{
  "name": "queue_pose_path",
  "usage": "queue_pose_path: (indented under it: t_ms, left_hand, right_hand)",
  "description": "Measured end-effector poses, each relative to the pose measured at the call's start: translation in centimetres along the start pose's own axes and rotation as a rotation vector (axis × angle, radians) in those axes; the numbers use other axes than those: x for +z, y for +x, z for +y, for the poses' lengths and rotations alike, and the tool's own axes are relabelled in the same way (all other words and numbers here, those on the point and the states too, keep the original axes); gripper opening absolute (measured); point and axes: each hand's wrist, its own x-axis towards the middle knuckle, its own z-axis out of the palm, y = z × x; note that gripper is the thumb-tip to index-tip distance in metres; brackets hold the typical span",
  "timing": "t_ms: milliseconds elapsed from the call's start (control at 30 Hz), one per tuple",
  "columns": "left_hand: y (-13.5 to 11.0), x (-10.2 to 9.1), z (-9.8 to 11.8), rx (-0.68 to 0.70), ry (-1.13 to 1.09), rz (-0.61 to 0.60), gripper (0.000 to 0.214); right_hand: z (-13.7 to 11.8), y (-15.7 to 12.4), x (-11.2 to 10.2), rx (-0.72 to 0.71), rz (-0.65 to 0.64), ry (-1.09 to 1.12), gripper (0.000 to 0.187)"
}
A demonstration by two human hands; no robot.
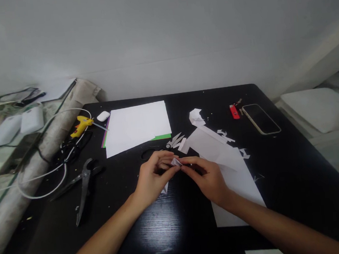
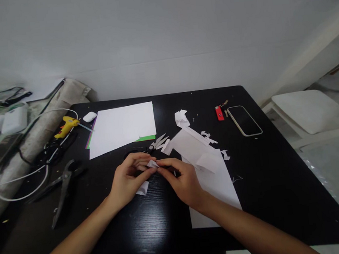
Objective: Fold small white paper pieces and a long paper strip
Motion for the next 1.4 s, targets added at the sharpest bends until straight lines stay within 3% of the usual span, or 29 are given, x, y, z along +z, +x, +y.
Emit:
queue_pose_path:
  t_ms: [267, 600, 800, 933, 1100, 1267, 1400]
  left_hand:
    - [0.1, 0.0, 0.2, -0.029, 0.012, 0.011, 0.034]
    - [0.1, -0.2, 0.5, -0.069, 0.022, -0.004, 0.033]
    - [0.1, -0.3, 0.3, -0.028, 0.045, -0.028, 0.033]
    - [0.1, -0.3, 0.4, 0.046, 0.124, -0.035, 0.031]
    - [-0.1, -0.3, 0.6, 0.07, 0.201, -0.038, 0.024]
    - [-0.1, -0.4, 0.8, 0.111, 0.177, -0.002, 0.019]
    - [0.2, -0.6, 1.2, 0.172, 0.262, -0.037, 0.015]
  right_hand:
    - [-0.9, 0.4, -0.1, 0.159, 0.035, 0.195, 0.02]
    - [-1.2, 0.2, -0.4, 0.17, -0.026, 0.259, 0.014]
    - [-1.1, 0.2, -0.3, 0.108, -0.039, 0.249, 0.011]
    - [-0.5, 0.1, -0.2, -0.002, -0.055, 0.072, 0.026]
    - [-0.1, 0.2, -0.3, -0.138, -0.015, -0.042, 0.019]
    - [-0.5, 0.2, -0.5, -0.139, -0.024, -0.017, 0.017]
    - [-0.6, 0.4, -0.6, -0.054, -0.02, 0.032, 0.017]
